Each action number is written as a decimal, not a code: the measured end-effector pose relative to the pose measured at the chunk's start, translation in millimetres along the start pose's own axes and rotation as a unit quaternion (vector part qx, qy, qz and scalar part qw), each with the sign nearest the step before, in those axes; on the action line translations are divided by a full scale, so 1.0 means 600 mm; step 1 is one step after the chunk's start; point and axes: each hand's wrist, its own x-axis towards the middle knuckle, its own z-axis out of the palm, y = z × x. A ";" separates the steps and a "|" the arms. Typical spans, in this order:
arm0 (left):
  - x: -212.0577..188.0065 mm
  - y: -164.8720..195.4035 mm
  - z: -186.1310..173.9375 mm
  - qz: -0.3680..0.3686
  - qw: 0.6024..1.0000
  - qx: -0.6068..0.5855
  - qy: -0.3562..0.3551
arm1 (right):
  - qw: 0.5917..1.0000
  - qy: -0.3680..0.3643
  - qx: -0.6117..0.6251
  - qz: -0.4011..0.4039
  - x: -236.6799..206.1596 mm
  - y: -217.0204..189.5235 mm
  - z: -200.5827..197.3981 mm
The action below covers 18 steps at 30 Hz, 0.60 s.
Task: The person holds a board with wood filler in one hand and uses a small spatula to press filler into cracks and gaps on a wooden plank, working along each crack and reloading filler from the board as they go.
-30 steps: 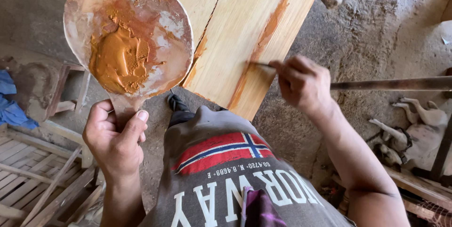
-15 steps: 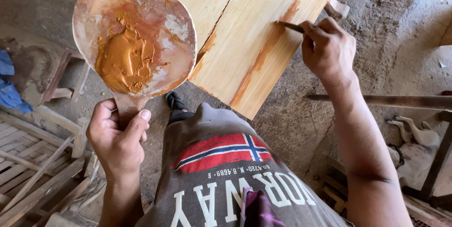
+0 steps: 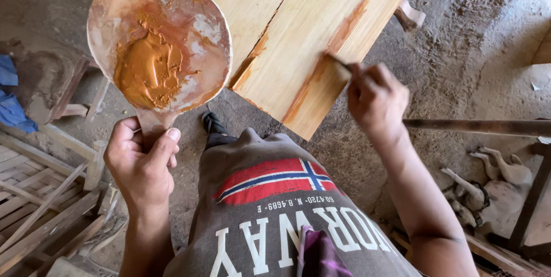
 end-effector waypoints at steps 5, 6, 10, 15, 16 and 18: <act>0.003 -0.018 -0.004 0.006 1.000 -0.022 -0.013 | 0.995 0.019 0.077 -0.055 -0.019 -0.080 -0.028; 0.004 -0.021 -0.006 0.011 0.999 -0.026 -0.018 | 0.997 0.015 0.063 -0.035 -0.008 -0.070 -0.023; 0.003 -0.020 -0.016 0.019 0.999 -0.020 -0.031 | 0.993 -0.015 -0.106 0.049 0.057 0.016 0.001; 0.009 -0.015 -0.016 0.007 1.000 -0.001 -0.016 | 0.996 0.014 -0.085 0.020 0.059 -0.006 0.001; 0.010 -0.014 -0.015 0.006 1.000 -0.006 -0.015 | 0.999 0.017 -0.032 0.021 0.050 -0.030 -0.006; 0.011 -0.014 -0.014 0.001 1.000 -0.007 -0.010 | 0.999 -0.023 0.043 0.006 0.032 -0.074 -0.027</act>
